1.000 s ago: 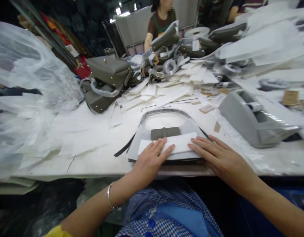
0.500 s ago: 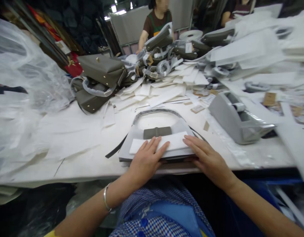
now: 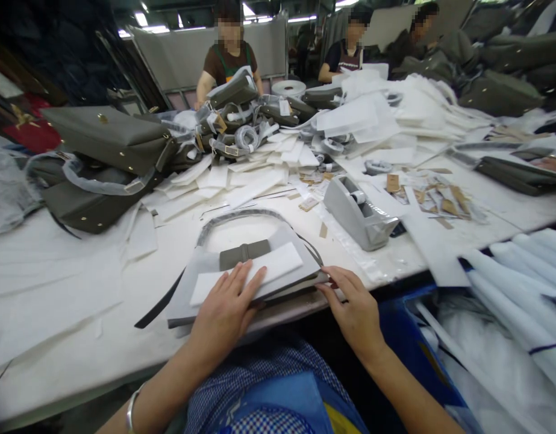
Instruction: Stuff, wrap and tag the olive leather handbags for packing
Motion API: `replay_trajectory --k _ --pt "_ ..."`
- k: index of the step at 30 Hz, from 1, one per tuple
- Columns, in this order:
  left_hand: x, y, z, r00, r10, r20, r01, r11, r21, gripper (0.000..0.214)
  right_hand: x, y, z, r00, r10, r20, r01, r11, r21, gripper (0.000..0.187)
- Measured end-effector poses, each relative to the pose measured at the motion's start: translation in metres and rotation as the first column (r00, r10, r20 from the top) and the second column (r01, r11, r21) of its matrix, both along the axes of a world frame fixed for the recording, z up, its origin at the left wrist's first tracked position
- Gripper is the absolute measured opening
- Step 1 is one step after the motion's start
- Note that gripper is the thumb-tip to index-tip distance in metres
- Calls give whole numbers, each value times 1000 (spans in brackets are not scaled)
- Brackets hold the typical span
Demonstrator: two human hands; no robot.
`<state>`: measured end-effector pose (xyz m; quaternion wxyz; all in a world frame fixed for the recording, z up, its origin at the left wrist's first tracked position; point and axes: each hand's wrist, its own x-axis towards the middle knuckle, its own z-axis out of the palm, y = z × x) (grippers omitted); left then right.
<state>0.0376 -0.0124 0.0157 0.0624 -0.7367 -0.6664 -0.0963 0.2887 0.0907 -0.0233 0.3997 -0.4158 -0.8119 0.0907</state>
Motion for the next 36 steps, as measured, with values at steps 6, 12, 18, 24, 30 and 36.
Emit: replay_trajectory --k 6,12,18,24,30,36 --pt "0 -1 -1 1000 -11 -8 11 1000 13 68 -5 4 -2 1000 13 -1 -13 997 70 23" --pt "0 0 -8 999 -6 -31 7 999 54 63 -3 0 18 995 44 92 -66 965 252 43" --pt "2 -2 -13 995 -3 -99 12 996 87 53 -22 25 37 804 385 454 -516 831 208 56" --pt "28 7 -10 986 0 -165 15 996 90 46 -29 37 0 825 491 281 -553 803 220 53" --pt "41 17 -19 993 6 -118 7 993 114 52 -29 30 0 840 497 216 -534 828 171 52" --pt "37 13 -34 999 1 -49 9 979 205 57 -3 12 15 958 278 -65 -280 960 -20 27"
